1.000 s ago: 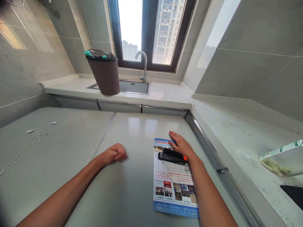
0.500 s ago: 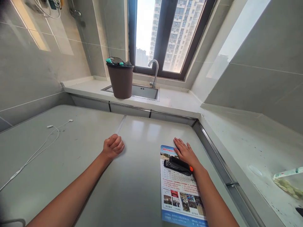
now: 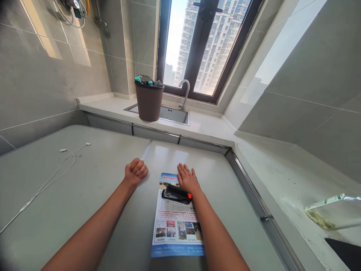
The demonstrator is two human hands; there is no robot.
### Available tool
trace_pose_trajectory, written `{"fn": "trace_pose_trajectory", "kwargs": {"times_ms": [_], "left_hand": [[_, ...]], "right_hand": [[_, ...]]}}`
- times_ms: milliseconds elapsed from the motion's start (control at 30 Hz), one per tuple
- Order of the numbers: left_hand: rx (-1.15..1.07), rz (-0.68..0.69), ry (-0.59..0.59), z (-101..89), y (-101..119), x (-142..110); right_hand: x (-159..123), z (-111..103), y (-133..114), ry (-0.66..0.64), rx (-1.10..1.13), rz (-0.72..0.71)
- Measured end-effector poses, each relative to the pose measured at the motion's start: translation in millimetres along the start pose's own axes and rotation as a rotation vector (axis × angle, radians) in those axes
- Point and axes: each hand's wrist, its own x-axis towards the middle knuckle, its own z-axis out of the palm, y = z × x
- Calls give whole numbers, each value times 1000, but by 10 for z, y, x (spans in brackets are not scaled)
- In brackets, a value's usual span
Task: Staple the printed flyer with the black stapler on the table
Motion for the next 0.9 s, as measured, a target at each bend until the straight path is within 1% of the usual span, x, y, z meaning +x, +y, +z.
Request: {"fn": "trace_pose_trajectory", "kwargs": {"times_ms": [67, 167, 333, 467, 567, 733, 900], "left_hand": [[-11, 19, 25, 3, 6, -1], [-37, 32, 24, 1, -5, 1], [-30, -23, -27, -7, -44, 4], [-31, -31, -26, -25, -52, 6], [-49, -61, -16, -39, -57, 7], [-56, -95, -43, -45, -65, 0], [-55, -113, -60, -38, -74, 5]], "right_hand": [[16, -23, -55, 2, -11, 25], [9, -48, -107, 18, -49, 36], [2, -40, -152, 42, -137, 30], [-8, -18, -162, 102, -185, 72], [-26, -17, -184, 127, -207, 99], [-46, -27, -236, 124, -196, 149], [-39, -15, -241, 75, -146, 192]]}}
